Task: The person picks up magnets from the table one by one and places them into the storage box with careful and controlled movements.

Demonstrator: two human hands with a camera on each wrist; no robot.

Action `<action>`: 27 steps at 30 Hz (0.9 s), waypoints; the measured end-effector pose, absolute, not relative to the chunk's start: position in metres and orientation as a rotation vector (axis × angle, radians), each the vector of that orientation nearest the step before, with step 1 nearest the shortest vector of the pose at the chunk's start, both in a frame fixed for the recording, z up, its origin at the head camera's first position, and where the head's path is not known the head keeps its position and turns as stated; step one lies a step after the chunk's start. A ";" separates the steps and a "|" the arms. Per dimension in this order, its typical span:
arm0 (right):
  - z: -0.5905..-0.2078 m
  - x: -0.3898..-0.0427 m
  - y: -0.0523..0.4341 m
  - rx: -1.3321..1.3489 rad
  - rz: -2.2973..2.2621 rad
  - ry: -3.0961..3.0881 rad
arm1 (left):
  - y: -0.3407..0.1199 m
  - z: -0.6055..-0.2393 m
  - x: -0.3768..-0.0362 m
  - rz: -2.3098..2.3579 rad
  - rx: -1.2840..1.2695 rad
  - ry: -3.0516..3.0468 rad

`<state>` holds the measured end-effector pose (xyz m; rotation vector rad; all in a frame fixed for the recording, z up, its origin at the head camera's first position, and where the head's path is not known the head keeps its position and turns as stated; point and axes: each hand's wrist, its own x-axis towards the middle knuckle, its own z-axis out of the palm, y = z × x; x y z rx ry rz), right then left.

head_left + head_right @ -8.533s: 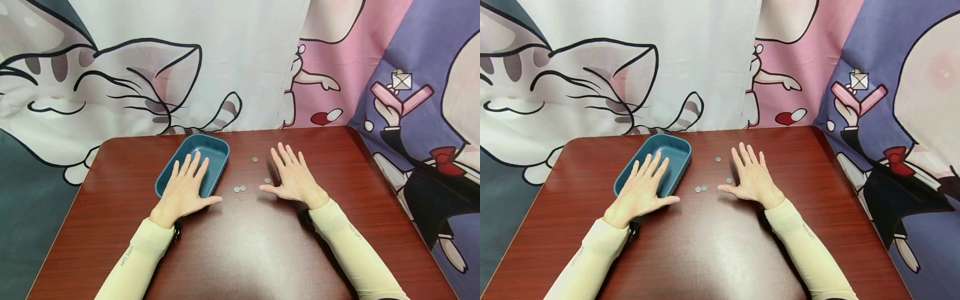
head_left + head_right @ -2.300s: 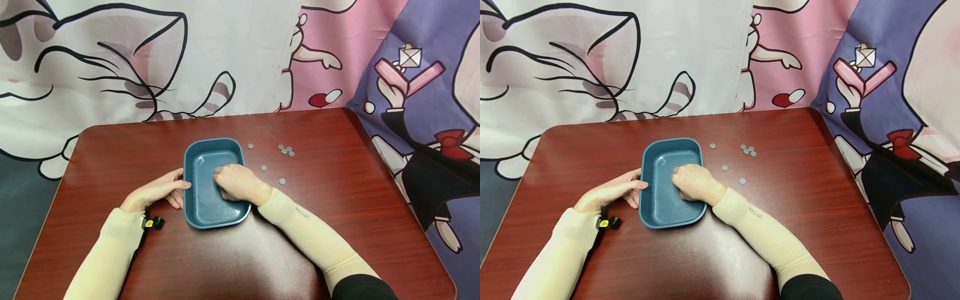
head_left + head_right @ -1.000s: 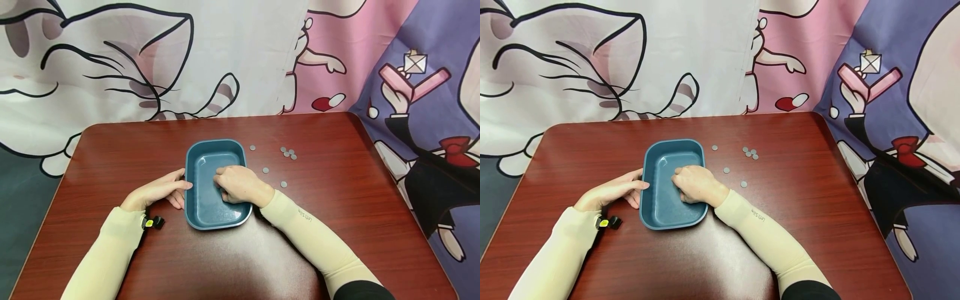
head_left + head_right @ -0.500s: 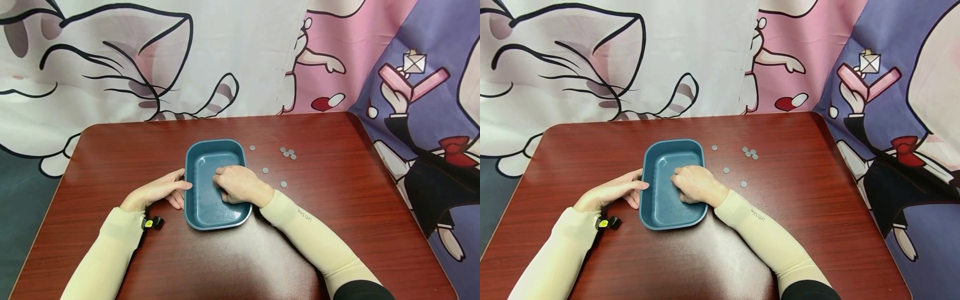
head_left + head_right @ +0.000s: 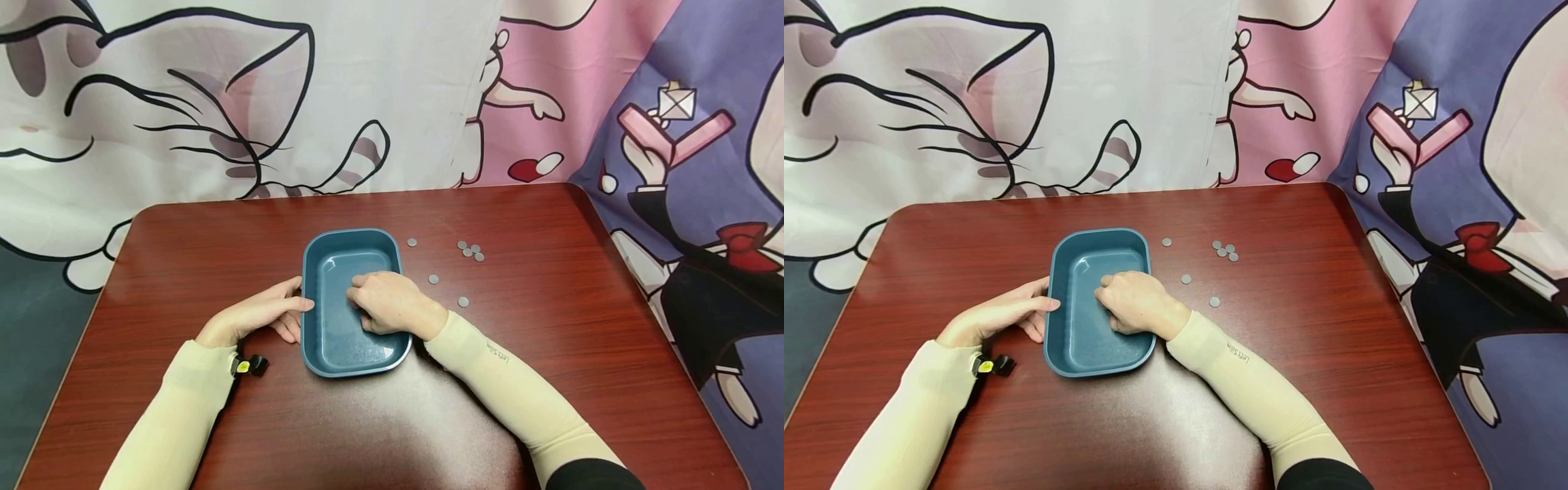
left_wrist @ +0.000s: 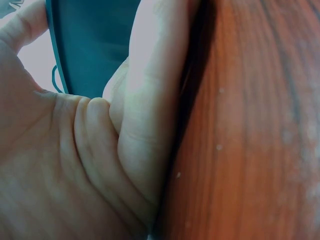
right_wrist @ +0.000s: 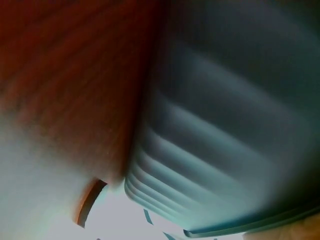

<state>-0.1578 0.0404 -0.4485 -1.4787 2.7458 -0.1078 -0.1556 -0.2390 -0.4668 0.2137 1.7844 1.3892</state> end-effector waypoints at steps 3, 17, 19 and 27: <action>-0.449 -0.158 0.041 -1.478 -0.108 2.746 | -0.239 -0.466 -0.155 1.389 0.211 1.783; -0.449 -0.160 0.041 -1.547 -0.132 2.727 | -0.240 -0.468 -0.154 1.386 0.226 1.793; -0.448 -0.160 0.041 -1.549 -0.167 2.724 | -0.240 -0.469 -0.154 1.385 0.225 1.794; -0.445 -0.158 0.046 -1.590 -0.285 2.723 | -0.239 -0.467 -0.154 1.372 0.229 1.811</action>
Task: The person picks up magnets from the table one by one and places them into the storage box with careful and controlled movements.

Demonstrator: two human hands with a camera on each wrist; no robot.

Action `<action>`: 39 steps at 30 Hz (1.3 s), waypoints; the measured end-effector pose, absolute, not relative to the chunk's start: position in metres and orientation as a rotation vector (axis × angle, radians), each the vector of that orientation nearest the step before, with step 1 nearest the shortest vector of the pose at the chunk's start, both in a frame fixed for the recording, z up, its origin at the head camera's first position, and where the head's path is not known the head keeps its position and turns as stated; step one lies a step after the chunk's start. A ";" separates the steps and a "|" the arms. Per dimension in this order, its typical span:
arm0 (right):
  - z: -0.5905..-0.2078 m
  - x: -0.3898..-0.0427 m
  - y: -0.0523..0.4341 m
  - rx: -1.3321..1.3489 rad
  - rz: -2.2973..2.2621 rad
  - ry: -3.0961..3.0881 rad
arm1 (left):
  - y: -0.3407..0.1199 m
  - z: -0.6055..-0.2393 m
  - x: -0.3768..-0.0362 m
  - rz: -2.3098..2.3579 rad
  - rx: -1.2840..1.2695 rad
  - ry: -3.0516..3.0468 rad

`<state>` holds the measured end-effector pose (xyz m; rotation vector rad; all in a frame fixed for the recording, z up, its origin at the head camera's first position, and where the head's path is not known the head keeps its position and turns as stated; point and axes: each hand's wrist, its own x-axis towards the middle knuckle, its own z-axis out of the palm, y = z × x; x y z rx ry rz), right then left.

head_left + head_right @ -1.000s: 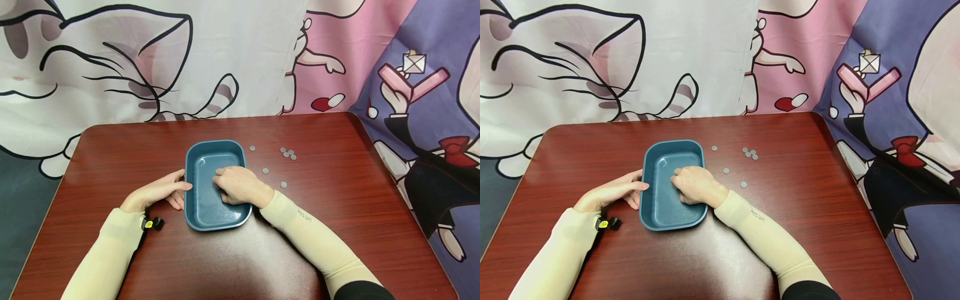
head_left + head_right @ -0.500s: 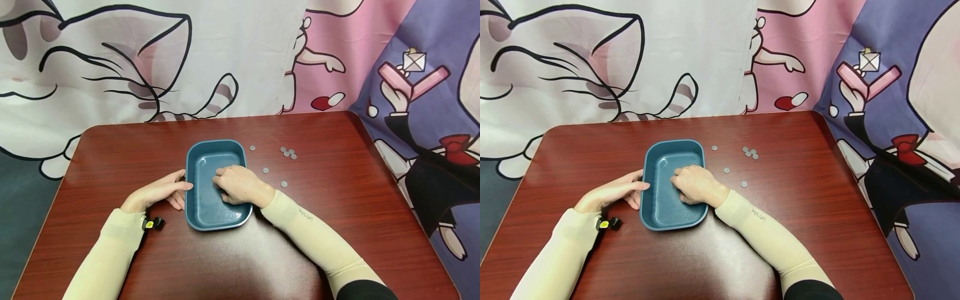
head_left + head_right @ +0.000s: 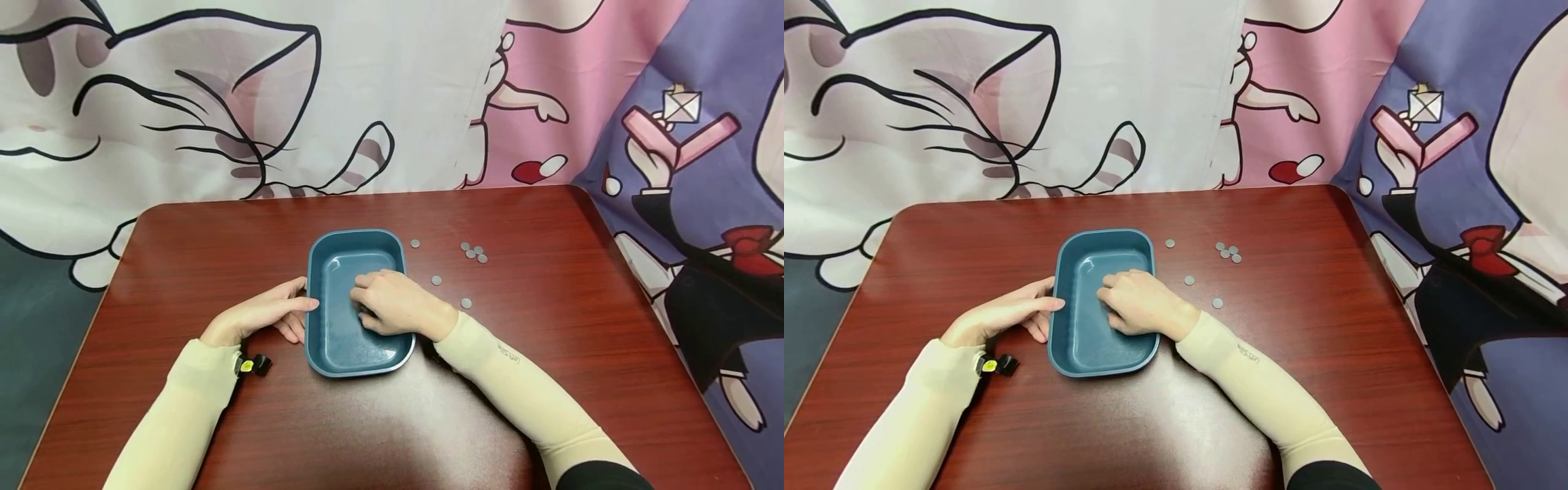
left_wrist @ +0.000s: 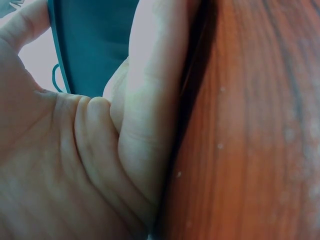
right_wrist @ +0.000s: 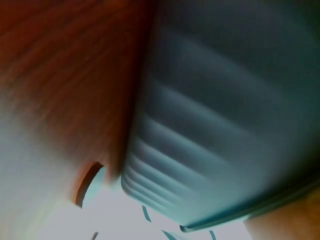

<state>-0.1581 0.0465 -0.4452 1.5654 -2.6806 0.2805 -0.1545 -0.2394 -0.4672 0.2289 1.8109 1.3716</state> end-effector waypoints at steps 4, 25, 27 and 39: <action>-0.443 -0.154 0.055 1.570 0.342 -2.642 | -0.238 -0.467 -0.155 1.365 0.236 1.809; -0.423 -0.145 0.099 1.549 0.464 -2.560 | -0.241 -0.467 -0.156 1.358 0.211 1.819; -0.424 -0.146 0.102 1.541 0.474 -2.550 | -0.242 -0.466 -0.156 1.351 0.205 1.826; -0.429 -0.145 0.126 1.441 0.564 -2.594 | -0.240 -0.466 -0.155 1.368 0.223 1.823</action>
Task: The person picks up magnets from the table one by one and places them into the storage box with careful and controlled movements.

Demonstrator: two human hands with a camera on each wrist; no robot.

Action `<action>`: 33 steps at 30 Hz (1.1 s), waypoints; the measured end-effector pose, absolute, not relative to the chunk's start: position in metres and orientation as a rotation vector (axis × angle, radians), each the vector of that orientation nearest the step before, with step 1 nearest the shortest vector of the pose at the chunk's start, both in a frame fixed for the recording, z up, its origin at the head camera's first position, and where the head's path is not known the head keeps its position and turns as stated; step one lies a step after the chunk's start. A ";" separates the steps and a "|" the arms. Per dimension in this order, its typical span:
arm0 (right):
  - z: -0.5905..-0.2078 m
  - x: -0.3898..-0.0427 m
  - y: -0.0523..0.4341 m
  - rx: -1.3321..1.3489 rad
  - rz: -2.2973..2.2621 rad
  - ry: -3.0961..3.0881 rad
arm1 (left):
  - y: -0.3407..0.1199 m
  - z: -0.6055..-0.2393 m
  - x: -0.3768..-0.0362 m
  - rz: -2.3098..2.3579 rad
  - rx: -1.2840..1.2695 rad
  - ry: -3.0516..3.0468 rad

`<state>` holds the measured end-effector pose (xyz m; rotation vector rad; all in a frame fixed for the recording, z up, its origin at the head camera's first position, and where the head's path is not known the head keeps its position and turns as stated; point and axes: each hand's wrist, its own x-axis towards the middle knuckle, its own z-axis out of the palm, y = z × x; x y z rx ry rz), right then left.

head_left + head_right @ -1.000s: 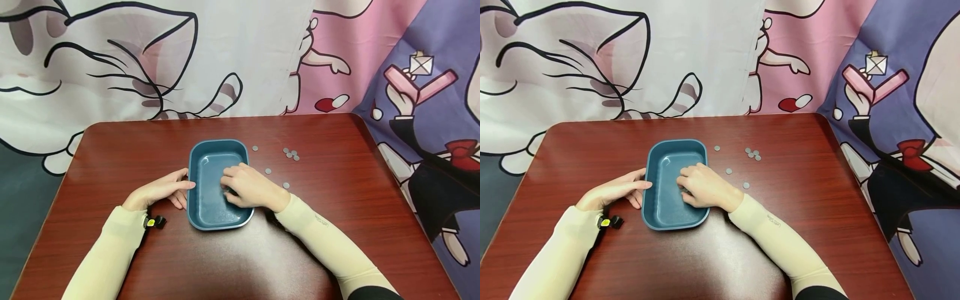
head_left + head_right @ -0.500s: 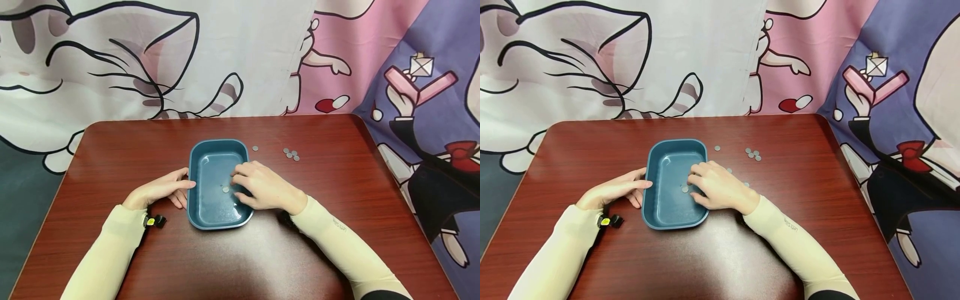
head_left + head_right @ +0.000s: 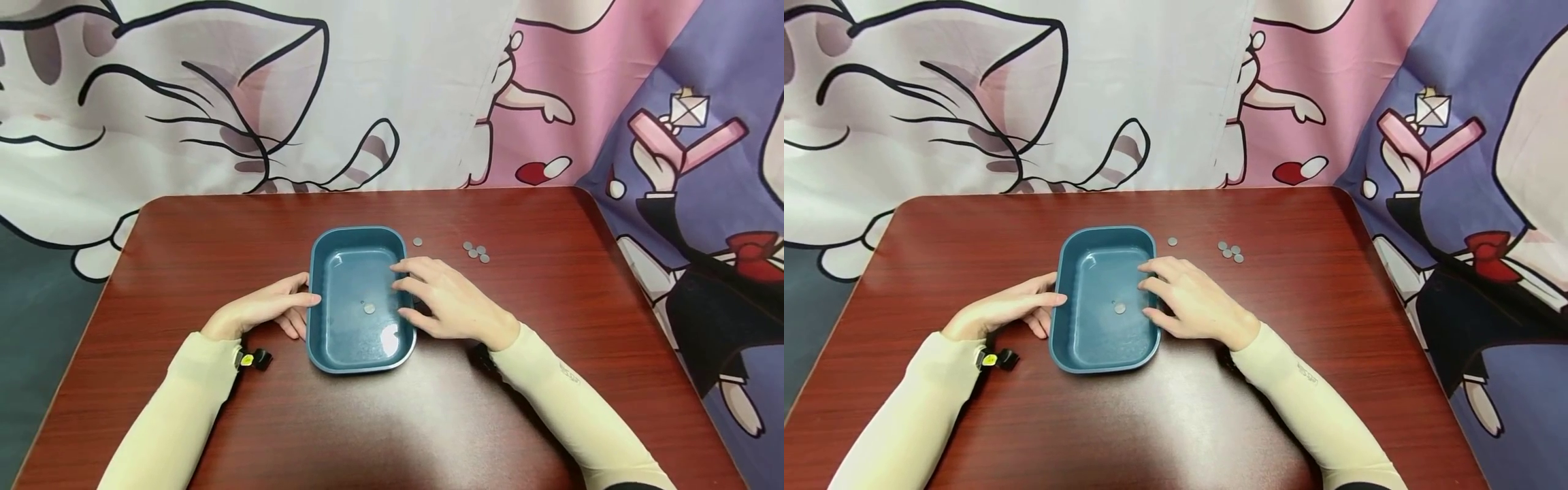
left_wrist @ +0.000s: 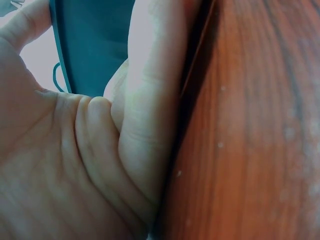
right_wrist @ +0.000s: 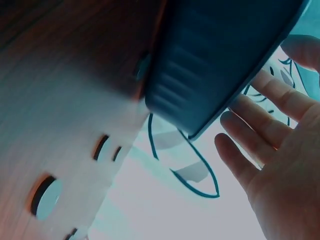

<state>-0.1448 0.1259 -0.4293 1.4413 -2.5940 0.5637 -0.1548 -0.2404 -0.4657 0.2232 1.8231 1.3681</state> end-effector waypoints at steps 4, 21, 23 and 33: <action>-0.429 -0.147 0.133 1.422 0.583 -2.601 | -0.242 -0.467 -0.154 1.371 0.220 1.828; -0.427 -0.165 0.153 1.331 0.579 -2.664 | -0.243 -0.467 -0.155 1.372 0.220 1.821; -0.429 -0.167 0.155 1.321 0.564 -2.670 | -0.243 -0.467 -0.156 1.372 0.223 1.819; -0.442 -0.173 0.162 1.271 0.424 -2.700 | -0.243 -0.467 -0.156 1.367 0.222 1.820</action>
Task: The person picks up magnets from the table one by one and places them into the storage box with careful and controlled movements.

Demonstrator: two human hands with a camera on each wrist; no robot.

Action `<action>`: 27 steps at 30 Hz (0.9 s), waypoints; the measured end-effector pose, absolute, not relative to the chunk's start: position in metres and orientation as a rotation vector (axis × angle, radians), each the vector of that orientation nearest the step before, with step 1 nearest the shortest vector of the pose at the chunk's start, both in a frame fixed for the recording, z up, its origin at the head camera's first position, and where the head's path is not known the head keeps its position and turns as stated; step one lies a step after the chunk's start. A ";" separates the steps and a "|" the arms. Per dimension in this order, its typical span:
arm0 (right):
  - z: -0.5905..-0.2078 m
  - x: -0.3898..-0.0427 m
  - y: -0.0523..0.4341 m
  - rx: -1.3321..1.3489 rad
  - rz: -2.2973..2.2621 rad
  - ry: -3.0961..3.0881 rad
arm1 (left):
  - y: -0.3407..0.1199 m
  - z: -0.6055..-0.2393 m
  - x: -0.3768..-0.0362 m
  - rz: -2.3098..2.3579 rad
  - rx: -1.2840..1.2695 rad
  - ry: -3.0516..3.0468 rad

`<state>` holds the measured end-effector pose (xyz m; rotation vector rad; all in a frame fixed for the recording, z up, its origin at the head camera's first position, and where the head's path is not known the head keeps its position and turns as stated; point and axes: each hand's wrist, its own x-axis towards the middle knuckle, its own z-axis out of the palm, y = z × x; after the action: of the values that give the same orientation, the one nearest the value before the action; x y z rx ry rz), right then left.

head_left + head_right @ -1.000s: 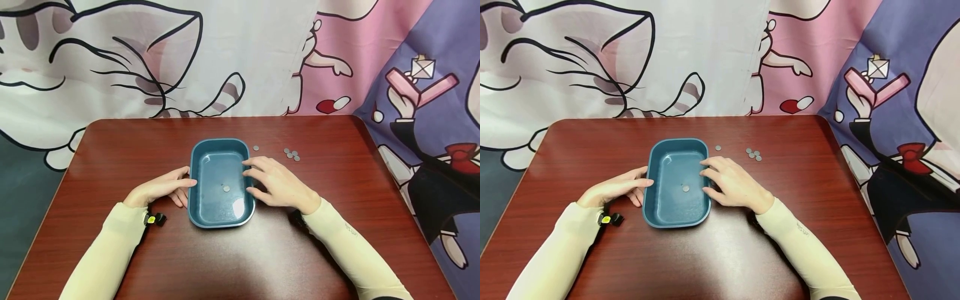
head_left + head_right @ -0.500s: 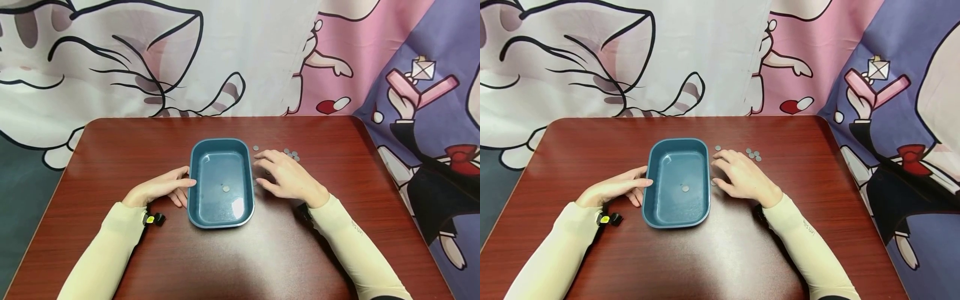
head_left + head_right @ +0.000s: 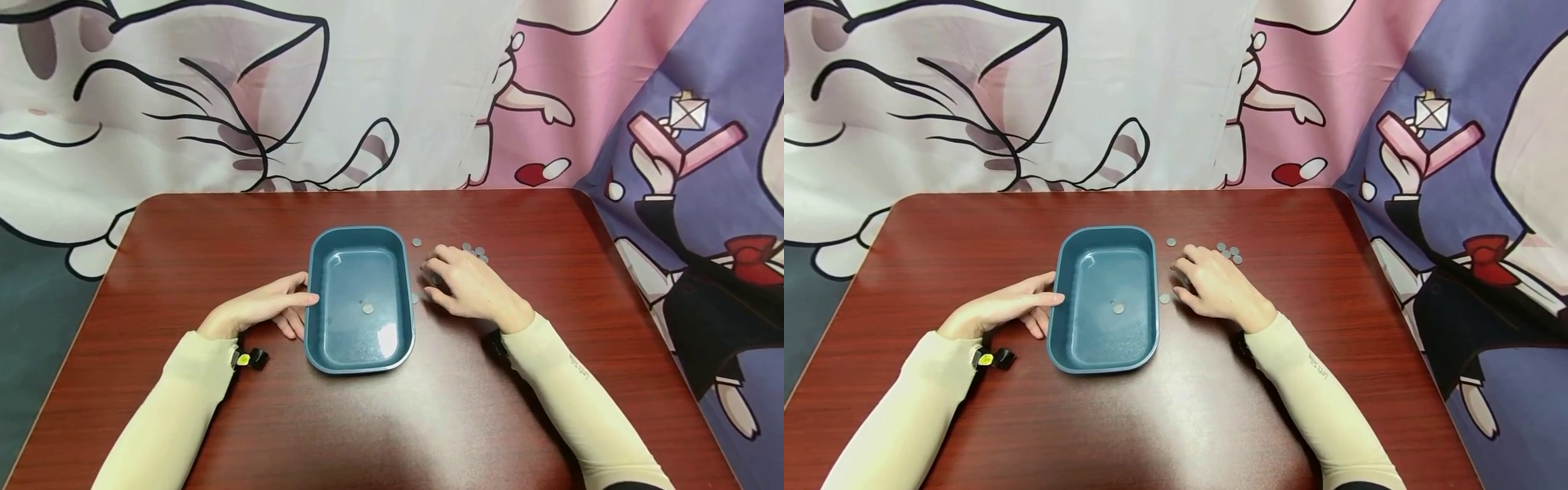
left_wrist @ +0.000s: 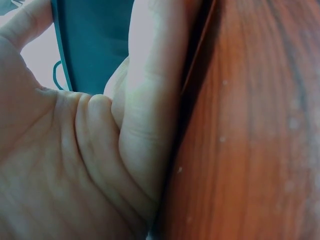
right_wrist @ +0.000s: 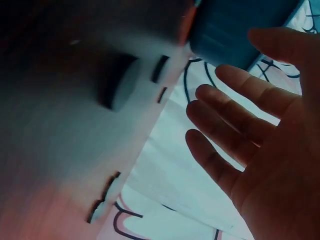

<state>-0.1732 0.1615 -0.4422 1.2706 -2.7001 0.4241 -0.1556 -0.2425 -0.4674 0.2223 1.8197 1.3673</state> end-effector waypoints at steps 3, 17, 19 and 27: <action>-0.447 -0.175 0.162 1.266 0.375 -2.720 | -0.243 -0.467 -0.155 1.365 0.225 1.825; -0.453 -0.179 0.163 1.197 0.264 -2.817 | -0.243 -0.469 -0.156 1.372 0.232 1.819; -0.452 -0.179 0.163 1.186 0.250 -2.830 | -0.243 -0.469 -0.157 1.373 0.233 1.821; -0.451 -0.180 0.160 1.157 0.180 -2.887 | -0.244 -0.470 -0.156 1.371 0.235 1.821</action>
<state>-0.1795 0.1602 -0.4506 1.1565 -2.8871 0.1796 -0.1564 -0.2435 -0.4698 0.2348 1.8212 1.3714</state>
